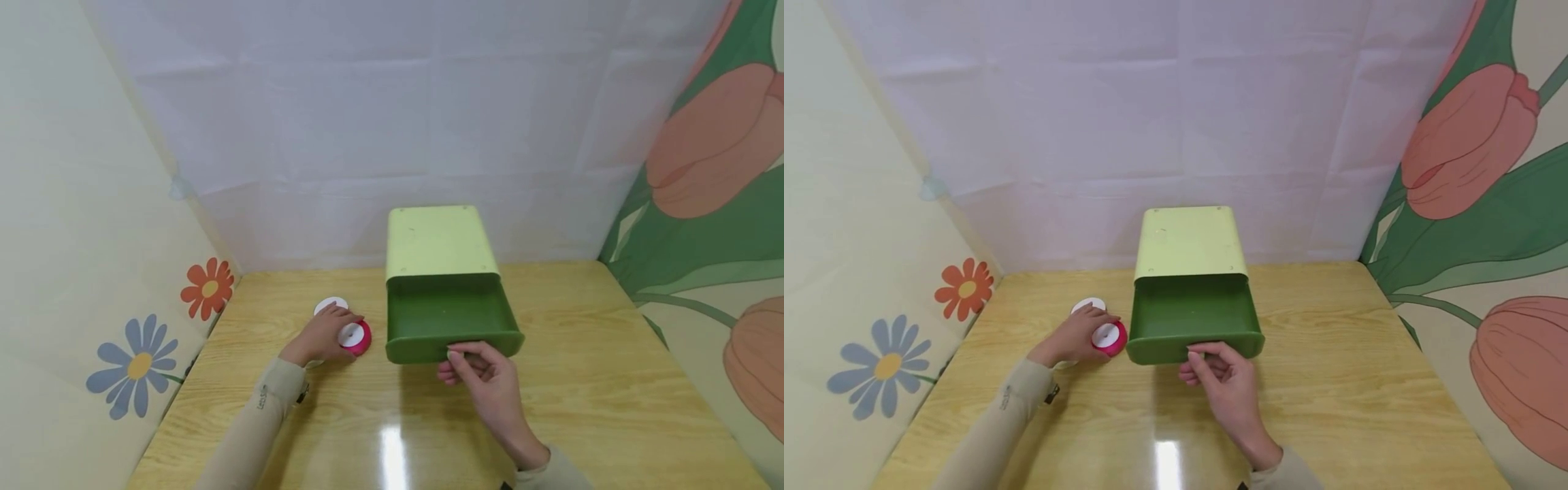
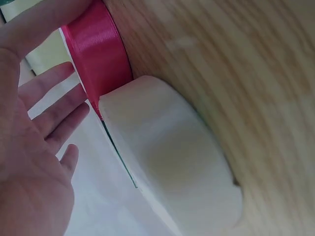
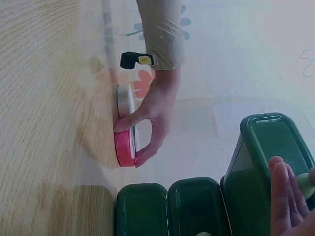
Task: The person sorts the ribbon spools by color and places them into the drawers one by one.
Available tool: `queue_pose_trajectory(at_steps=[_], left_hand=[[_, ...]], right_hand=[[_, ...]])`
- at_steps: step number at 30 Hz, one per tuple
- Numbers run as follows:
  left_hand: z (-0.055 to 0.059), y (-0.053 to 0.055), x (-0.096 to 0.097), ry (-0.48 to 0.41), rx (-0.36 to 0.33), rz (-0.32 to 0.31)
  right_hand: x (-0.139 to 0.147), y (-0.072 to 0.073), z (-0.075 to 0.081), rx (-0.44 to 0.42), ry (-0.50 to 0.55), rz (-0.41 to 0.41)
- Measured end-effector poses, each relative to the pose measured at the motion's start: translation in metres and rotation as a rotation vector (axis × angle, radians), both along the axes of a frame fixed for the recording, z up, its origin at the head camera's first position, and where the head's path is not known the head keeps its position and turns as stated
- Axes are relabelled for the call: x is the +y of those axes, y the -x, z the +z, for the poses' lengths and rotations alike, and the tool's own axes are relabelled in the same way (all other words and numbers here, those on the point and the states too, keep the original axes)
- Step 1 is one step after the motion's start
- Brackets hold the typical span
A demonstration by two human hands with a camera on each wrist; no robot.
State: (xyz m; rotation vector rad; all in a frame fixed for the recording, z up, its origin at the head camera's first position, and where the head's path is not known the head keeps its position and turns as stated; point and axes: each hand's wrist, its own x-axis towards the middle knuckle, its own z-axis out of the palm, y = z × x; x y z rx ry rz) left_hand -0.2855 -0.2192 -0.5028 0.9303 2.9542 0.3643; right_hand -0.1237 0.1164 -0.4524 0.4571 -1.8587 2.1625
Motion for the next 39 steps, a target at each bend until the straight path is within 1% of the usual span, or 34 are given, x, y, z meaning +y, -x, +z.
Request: queue_pose_trajectory(at_steps=[3, 8, 12, 16, 18, 21, 26, 31, 34, 39], left_hand=[[-0.001, 0.0, -0.001, 0.001, -0.014, 0.027], [-0.003, 0.0, -0.003, -0.038, -0.001, 0.058], [-0.001, -0.003, -0.003, -0.13, -0.016, 0.084], [0.005, -0.007, -0.001, -0.227, 0.009, 0.084], [0.011, -0.01, 0.0, -0.273, 0.03, 0.088], [0.024, -0.015, 0.002, -0.343, 0.055, 0.105], [0.052, -0.025, 0.007, -0.464, 0.085, 0.117], [0.078, -0.035, 0.013, -0.579, 0.118, 0.1], [0.089, -0.041, 0.017, -0.618, 0.126, 0.084], [0.104, -0.049, 0.025, -0.633, 0.126, 0.067]], right_hand=[[0.0, 0.0, 0.0, -0.004, -0.001, -0.002], [0.0, 0.0, 0.0, 0.0, -0.004, -0.006], [0.001, 0.0, 0.0, 0.014, -0.005, -0.006], [0.001, 0.0, 0.0, 0.019, -0.001, -0.008], [0.0, 0.0, 0.0, 0.015, 0.003, -0.009], [0.0, 0.0, 0.001, 0.009, 0.009, -0.01], [0.0, 0.0, 0.001, 0.02, 0.019, -0.008], [0.0, 0.0, 0.001, 0.027, 0.015, -0.003], [0.001, 0.0, 0.001, 0.023, 0.007, 0.003], [0.001, 0.0, 0.0, 0.024, 0.005, 0.011]])
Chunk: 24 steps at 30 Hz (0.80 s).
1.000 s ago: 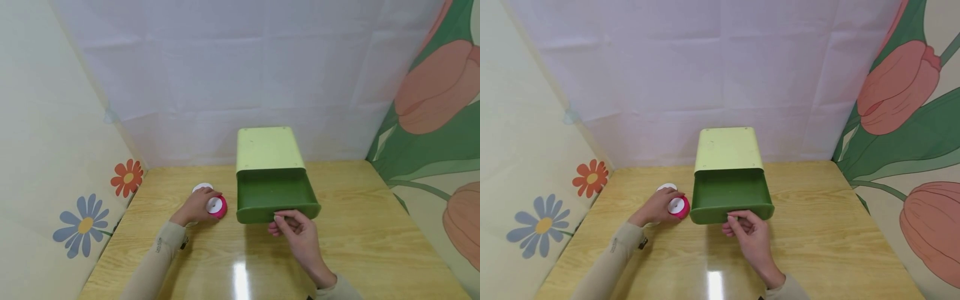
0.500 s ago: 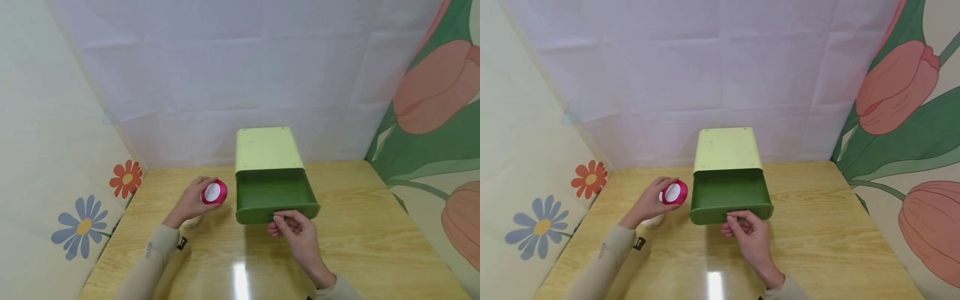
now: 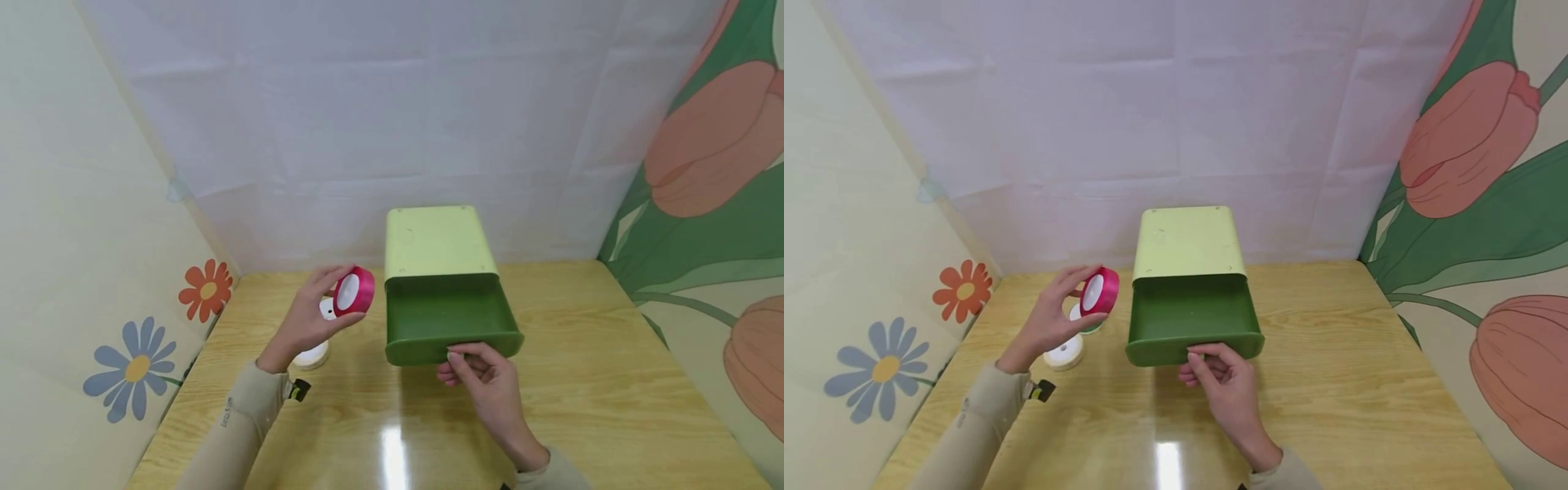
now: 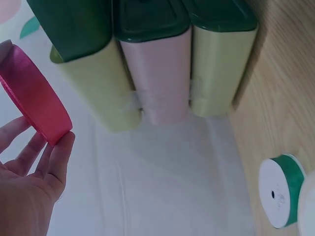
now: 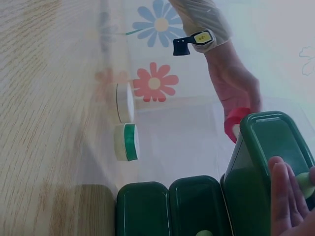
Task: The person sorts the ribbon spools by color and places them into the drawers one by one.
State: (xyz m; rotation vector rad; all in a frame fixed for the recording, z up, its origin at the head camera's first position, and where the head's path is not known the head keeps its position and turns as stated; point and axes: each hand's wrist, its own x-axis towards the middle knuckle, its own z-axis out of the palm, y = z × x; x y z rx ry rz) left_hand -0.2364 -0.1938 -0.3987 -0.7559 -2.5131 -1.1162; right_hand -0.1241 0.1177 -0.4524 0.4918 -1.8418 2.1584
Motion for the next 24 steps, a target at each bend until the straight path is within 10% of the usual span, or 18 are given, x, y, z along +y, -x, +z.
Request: queue_pose_trajectory(at_steps=[24], left_hand=[[0.027, -0.008, 0.063, -0.003, 0.083, -0.235]], right_hand=[[0.001, -0.001, 0.002, -0.012, -0.004, -0.016]])
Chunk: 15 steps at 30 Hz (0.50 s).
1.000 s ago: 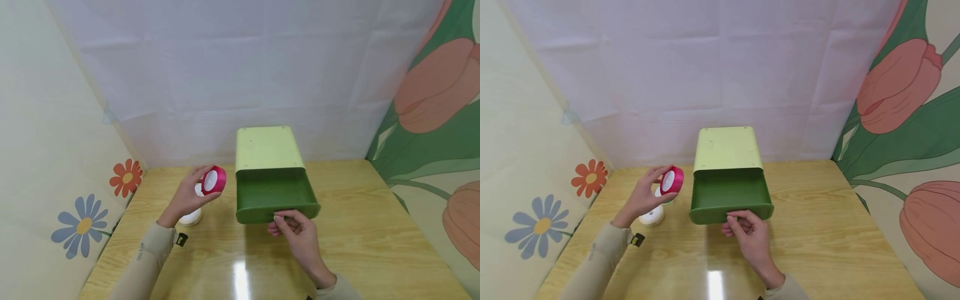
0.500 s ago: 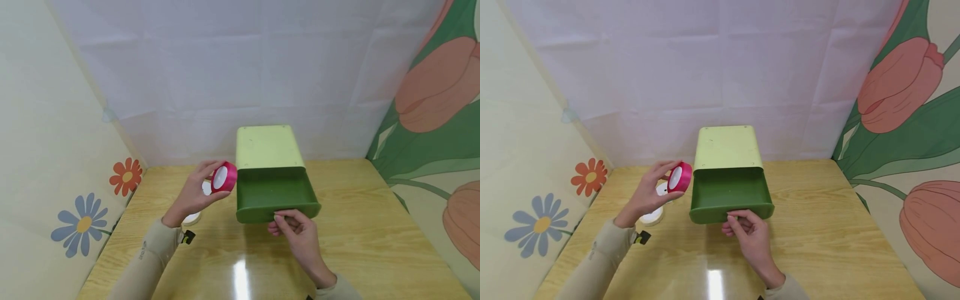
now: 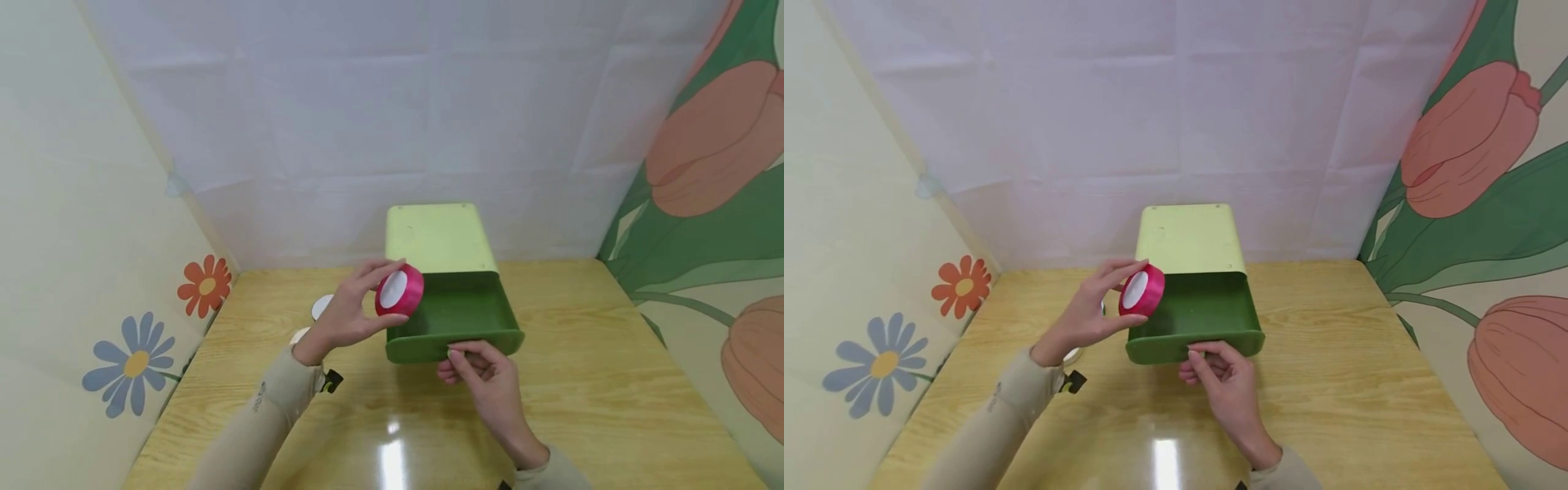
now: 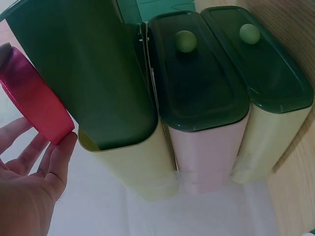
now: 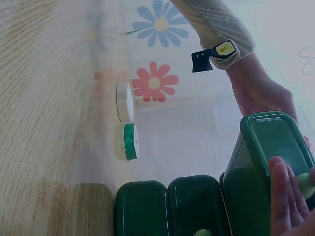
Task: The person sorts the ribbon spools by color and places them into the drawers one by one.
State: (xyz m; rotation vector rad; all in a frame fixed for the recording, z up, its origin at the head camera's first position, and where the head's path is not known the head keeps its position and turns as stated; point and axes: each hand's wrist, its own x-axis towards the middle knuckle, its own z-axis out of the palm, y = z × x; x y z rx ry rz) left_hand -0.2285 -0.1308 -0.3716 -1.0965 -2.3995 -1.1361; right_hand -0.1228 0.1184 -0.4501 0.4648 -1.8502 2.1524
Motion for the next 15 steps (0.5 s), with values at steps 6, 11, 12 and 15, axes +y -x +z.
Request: queue_pose_trajectory(at_steps=[6, 11, 12, 15], left_hand=[[0.0, 0.001, 0.013, 0.011, 0.021, -0.044], [-0.002, 0.003, 0.026, 0.025, 0.044, -0.08], [-0.003, 0.003, 0.028, 0.026, 0.044, -0.086], [-0.004, 0.004, 0.034, 0.027, 0.042, -0.106]], right_hand=[[0.001, 0.001, 0.0, -0.011, -0.009, 0.003], [0.002, 0.001, -0.001, -0.035, -0.026, 0.006], [0.002, 0.001, -0.001, -0.037, -0.027, 0.008], [0.001, 0.002, -0.001, -0.045, -0.025, 0.01]])
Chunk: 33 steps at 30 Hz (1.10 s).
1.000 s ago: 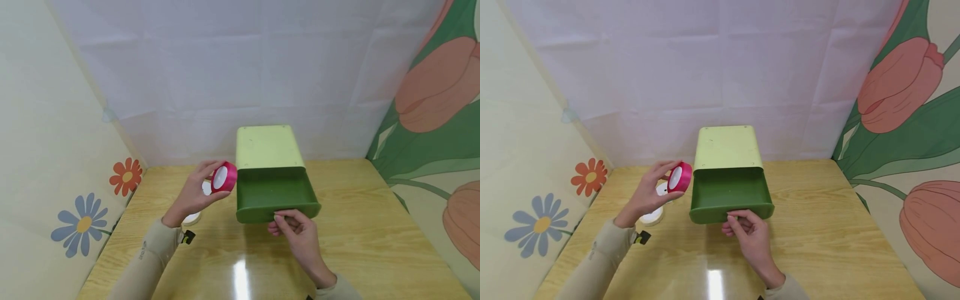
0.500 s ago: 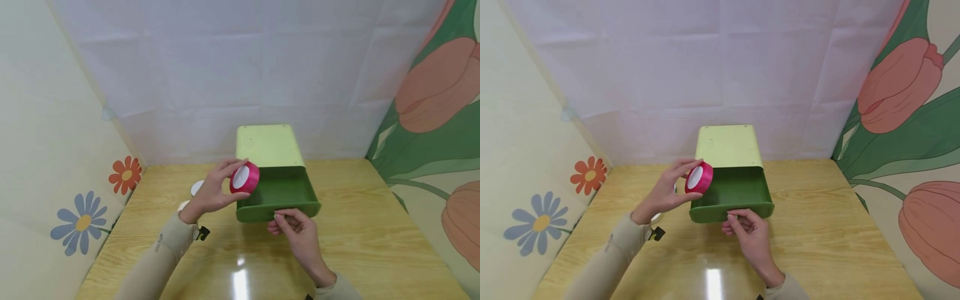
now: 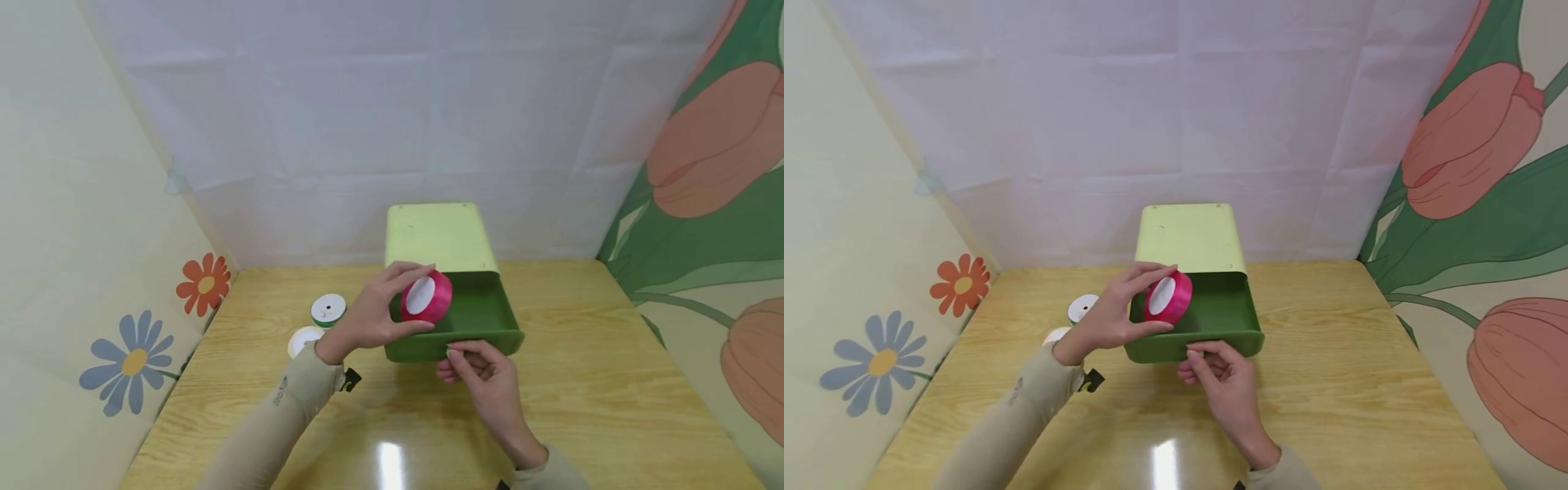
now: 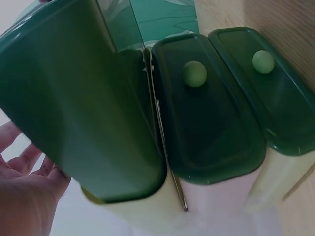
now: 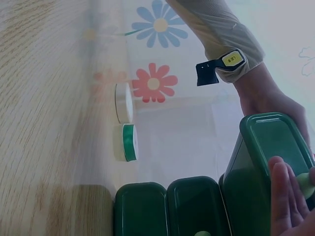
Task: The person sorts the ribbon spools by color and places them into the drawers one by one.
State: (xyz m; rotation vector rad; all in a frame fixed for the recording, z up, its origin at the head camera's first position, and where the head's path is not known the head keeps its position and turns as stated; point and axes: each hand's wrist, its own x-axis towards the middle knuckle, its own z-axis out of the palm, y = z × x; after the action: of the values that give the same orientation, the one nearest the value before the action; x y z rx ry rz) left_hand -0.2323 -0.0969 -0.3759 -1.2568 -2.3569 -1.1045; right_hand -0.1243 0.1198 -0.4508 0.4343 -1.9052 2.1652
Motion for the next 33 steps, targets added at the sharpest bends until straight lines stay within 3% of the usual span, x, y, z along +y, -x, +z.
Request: queue_pose_trajectory(at_steps=[15, 22, 27, 33], left_hand=[[0.0061, 0.0078, 0.0095, 0.012, -0.047, -0.042], [0.0022, 0.0047, 0.0071, 0.069, -0.062, -0.003], [0.0, 0.0016, 0.007, 0.075, -0.101, -0.012], [-0.0012, 0.0054, 0.0083, 0.062, -0.094, -0.023]], right_hand=[[-0.0009, 0.0065, 0.0047, 0.05, 0.018, -0.011], [-0.004, 0.0021, 0.0021, -0.003, 0.002, -0.033], [-0.005, -0.002, 0.001, -0.058, -0.026, -0.051], [-0.0046, -0.001, 0.0005, -0.023, -0.022, -0.043]])
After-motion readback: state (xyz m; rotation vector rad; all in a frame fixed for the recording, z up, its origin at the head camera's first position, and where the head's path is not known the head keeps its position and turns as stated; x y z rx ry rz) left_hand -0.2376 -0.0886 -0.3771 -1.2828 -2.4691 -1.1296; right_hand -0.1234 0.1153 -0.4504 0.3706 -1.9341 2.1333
